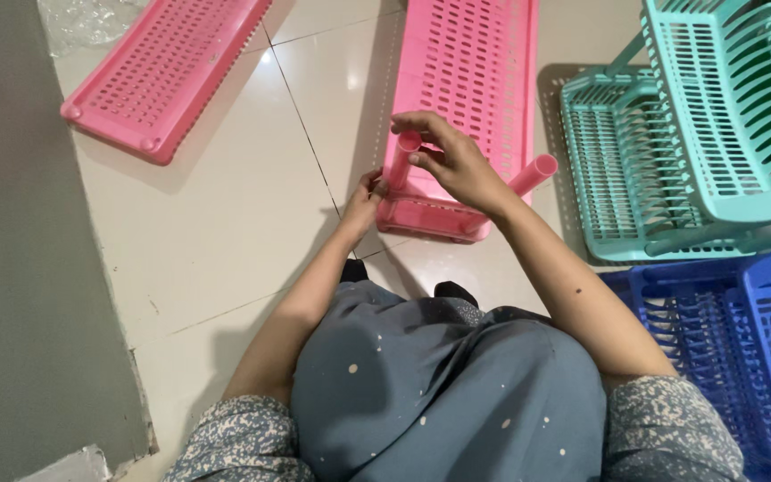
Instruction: The person sits on the tiled floor and assembles a pink plastic multi-tier basket rack. They insert pink cylindrical leg posts into the corner sockets of perforated plastic trays, press the parts to seat them, and stack and align the tiers to build up the rack.
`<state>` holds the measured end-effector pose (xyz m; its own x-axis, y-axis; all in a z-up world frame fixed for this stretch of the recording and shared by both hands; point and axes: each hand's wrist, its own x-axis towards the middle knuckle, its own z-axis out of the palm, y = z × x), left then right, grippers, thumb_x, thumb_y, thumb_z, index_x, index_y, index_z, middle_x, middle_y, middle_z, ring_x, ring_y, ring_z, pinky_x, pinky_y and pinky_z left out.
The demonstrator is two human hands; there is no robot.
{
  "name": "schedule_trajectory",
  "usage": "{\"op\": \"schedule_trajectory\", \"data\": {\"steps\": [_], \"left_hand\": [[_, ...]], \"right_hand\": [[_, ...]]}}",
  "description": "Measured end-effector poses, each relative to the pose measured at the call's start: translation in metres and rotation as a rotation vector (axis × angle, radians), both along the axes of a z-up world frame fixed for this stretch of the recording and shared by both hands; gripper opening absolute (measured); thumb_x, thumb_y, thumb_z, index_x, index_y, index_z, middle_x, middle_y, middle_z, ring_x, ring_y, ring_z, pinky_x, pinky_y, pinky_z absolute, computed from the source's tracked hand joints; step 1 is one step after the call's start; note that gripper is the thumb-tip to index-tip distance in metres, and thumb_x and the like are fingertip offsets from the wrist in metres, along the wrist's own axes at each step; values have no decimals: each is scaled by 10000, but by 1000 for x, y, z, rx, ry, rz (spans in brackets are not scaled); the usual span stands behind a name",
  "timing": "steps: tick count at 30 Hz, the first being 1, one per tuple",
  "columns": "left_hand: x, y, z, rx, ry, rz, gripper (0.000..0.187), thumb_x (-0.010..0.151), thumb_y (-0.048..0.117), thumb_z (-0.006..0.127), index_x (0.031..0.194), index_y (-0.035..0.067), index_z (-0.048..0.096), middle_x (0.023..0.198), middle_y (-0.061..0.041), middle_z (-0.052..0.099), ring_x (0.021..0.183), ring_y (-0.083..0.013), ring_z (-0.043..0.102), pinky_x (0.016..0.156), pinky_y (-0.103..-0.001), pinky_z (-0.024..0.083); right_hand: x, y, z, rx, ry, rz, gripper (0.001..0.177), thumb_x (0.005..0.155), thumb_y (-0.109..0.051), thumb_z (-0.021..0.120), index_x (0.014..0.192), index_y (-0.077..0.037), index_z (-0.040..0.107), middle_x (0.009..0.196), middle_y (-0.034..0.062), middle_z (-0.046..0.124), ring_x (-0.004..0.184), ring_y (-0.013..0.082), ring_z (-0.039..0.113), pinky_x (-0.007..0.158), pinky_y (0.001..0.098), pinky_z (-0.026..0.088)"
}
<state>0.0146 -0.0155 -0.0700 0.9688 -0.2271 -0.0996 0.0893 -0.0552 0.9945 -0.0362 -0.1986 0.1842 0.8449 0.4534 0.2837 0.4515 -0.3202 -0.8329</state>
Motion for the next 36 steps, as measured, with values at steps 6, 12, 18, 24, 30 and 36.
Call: {"op": "schedule_trajectory", "data": {"steps": [6, 12, 18, 24, 30, 36], "left_hand": [[-8, -6, 22, 135, -1, 72, 490, 1062, 324, 497, 1498, 102, 468, 1349, -153, 661, 1283, -271, 631, 1097, -375, 462], [-45, -15, 98, 328, -725, 254, 652, 913, 14, 571, 1548, 56, 428, 1477, -222, 558, 1390, -396, 531, 1175, -469, 424], [-47, -56, 156, 107, -747, 340, 513, 968, 243, 742, 1355, 11, 499, 1239, -212, 650, 1146, -352, 656, 950, -436, 533], [-3, -61, 148, 24, -318, 208, 434, 984, 300, 793, 710, 10, 622, 628, -62, 608, 616, -124, 528, 586, -327, 462], [25, -40, 148, -286, -343, -299, 251, 947, 141, 741, 749, 16, 649, 768, -24, 712, 785, -79, 676, 738, -296, 559], [-35, -67, 161, -52, -439, 407, 243, 926, 227, 757, 852, 25, 645, 736, -5, 654, 688, -106, 617, 654, -304, 525]], "right_hand": [[0, 9, -9, -38, -50, -115, 530, 1015, -41, 663, 1484, -108, 427, 1343, 121, 650, 1285, 232, 657, 1091, 361, 559], [-2, -5, -67, -45, -85, -278, 731, 991, -147, 709, 1596, -103, 301, 1452, 185, 567, 1347, 303, 594, 1097, 442, 525], [-4, -27, -140, -582, -311, -359, 934, 871, -275, 771, 1577, 37, 247, 1599, 298, 327, 1483, 452, 284, 1211, 575, 249], [-1, -37, -150, -956, -402, -218, 865, 826, -345, 774, 1522, -49, 352, 1599, 268, 322, 1527, 401, 232, 1236, 576, 179], [14, -51, -151, -1033, -490, -156, 666, 899, -144, 615, 1528, -127, 399, 1591, 270, 346, 1518, 398, 303, 1253, 533, 210], [15, -53, -169, -918, -490, -153, 608, 929, -33, 490, 1529, -28, 393, 1607, 277, 341, 1503, 397, 354, 1263, 519, 242]]}}
